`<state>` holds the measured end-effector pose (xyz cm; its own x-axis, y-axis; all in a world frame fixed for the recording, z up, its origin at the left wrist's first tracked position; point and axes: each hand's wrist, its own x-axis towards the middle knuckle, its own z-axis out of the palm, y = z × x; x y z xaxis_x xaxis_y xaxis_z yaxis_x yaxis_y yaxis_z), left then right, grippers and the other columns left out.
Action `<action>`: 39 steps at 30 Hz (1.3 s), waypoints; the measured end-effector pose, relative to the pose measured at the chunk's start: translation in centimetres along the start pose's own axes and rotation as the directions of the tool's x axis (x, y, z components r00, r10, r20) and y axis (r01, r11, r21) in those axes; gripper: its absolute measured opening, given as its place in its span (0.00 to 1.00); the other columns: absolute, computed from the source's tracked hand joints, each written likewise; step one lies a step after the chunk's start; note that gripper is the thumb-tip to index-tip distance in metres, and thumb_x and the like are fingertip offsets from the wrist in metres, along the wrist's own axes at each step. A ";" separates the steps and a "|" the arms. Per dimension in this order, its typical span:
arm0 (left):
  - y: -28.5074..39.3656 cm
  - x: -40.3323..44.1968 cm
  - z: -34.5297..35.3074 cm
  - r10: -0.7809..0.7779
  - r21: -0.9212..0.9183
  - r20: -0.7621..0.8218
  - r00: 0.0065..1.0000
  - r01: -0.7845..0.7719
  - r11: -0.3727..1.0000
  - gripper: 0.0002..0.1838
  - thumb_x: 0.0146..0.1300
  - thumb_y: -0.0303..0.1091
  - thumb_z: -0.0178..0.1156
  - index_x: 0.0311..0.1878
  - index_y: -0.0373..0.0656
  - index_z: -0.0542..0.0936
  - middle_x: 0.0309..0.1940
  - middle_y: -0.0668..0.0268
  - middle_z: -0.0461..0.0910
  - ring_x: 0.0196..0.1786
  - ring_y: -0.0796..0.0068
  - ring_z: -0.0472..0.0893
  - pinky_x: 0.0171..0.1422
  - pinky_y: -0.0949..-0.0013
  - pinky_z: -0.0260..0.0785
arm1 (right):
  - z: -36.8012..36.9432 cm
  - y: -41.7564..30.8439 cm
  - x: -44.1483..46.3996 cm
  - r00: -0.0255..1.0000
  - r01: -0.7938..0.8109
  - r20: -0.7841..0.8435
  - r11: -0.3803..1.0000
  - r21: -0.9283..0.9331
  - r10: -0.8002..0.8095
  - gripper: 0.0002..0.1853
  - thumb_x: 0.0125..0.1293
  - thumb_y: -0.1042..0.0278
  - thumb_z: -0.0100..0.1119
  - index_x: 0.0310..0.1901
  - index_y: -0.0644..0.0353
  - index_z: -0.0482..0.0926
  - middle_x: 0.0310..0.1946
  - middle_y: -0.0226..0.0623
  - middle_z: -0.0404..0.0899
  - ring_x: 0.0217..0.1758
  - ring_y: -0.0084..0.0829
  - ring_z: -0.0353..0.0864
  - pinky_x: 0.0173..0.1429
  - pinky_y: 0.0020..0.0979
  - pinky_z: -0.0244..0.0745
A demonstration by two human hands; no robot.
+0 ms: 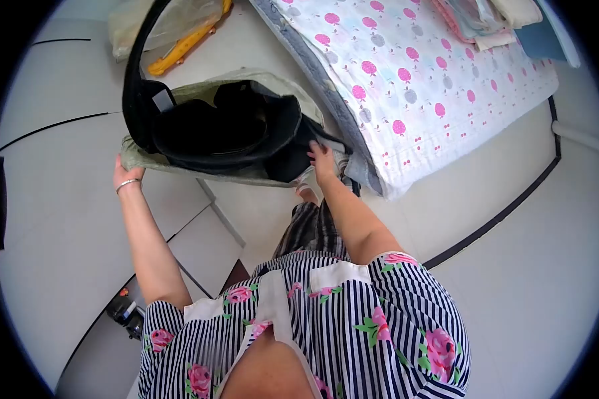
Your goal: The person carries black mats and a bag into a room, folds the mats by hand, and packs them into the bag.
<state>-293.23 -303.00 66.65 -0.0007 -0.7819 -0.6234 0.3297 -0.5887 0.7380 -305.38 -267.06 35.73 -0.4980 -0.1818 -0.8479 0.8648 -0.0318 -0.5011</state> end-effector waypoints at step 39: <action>-12.5 -5.7 -21.3 0.209 0.655 -0.001 0.978 -0.157 0.739 0.24 0.65 0.44 0.57 0.56 0.34 0.75 0.47 0.62 0.79 0.51 0.73 0.75 0.61 0.70 0.61 | 3.9 -20.3 6.0 0.808 0.376 0.417 -0.181 -0.909 -0.417 0.22 0.67 0.48 0.48 0.40 0.62 0.78 0.36 0.57 0.79 0.44 0.54 0.78 0.48 0.49 0.71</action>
<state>-277.20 -286.79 55.51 0.0695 -0.8874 -0.4557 -0.3742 -0.4467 0.8127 -325.65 -271.36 41.45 -0.7361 -0.5431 -0.4040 -0.4017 0.8309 -0.3851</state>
